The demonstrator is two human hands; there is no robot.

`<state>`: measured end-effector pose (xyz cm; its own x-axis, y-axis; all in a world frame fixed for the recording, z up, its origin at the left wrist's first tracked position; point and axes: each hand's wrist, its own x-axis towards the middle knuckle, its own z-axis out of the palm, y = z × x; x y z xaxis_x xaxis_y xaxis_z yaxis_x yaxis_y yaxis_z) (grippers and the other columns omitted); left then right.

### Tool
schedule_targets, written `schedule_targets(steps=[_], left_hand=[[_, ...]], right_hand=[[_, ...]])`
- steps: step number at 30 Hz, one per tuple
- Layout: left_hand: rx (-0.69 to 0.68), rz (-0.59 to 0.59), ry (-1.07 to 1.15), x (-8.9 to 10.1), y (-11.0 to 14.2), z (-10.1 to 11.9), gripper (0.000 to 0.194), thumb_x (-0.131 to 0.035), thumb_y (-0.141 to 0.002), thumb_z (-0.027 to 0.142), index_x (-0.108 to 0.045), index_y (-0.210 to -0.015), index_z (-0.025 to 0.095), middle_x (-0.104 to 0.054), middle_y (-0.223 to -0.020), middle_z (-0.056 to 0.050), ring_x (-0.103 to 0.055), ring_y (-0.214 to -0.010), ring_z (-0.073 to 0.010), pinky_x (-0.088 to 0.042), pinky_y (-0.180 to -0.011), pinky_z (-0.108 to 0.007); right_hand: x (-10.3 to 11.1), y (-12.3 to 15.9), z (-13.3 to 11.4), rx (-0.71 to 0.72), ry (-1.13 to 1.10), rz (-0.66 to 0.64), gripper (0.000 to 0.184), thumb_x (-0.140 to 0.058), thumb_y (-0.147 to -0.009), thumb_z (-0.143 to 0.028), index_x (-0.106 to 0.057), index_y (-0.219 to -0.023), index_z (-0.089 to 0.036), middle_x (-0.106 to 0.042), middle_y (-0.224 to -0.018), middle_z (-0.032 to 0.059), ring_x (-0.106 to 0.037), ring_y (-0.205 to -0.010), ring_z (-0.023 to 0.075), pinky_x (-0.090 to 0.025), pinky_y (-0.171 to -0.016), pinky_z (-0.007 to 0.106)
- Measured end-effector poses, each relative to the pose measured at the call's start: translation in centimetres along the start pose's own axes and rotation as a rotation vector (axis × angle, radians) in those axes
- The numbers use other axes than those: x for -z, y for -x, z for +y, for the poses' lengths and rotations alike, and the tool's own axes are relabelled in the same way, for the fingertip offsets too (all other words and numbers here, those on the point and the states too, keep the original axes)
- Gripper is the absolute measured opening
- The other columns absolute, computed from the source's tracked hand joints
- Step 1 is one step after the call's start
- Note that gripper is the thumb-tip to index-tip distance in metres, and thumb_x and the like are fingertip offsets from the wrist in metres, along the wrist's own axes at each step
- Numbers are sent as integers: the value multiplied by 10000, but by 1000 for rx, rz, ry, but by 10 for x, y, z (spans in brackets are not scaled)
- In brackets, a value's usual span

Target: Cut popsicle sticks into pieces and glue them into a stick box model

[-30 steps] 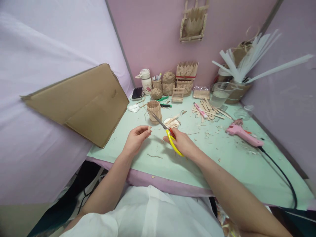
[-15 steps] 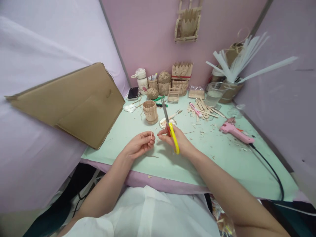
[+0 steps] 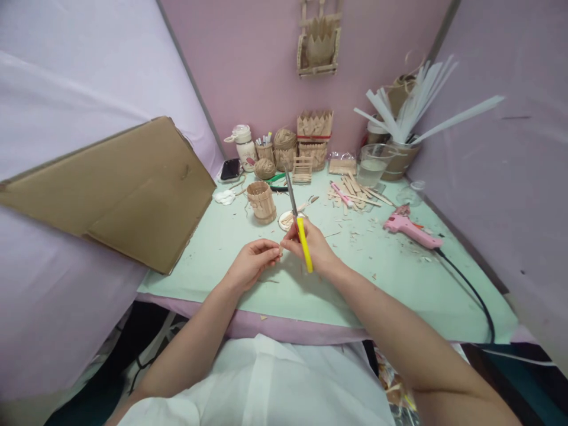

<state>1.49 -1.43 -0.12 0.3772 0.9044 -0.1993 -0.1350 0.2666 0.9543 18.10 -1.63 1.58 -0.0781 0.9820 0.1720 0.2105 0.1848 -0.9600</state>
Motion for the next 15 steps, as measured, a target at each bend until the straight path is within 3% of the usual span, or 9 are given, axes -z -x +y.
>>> schedule_targets(steps=[6, 15], left_hand=[[-8, -5, -8, -5, 0, 3, 218, -724, -633, 303, -657, -753, 133, -605, -664, -13, -527, -605, -76, -402, -591, -195], [-84, 149, 38, -6, -4, 12, 184, -701, -630, 277, -619, -722, 140, -590, -647, -1, -528, -597, -78, -382, -558, -195]], right_hand=[[-2, -2, 10, -134, -284, -54, 266, -607, -678, -357, -382, -708, -218, -415, -549, -78, -306, -419, 65, -253, -421, 231], [1, 3, -2, -110, 106, -132, 290, -501, -782, -471, -405, -699, -210, -390, -567, -58, -369, -529, 104, -304, -507, 240]])
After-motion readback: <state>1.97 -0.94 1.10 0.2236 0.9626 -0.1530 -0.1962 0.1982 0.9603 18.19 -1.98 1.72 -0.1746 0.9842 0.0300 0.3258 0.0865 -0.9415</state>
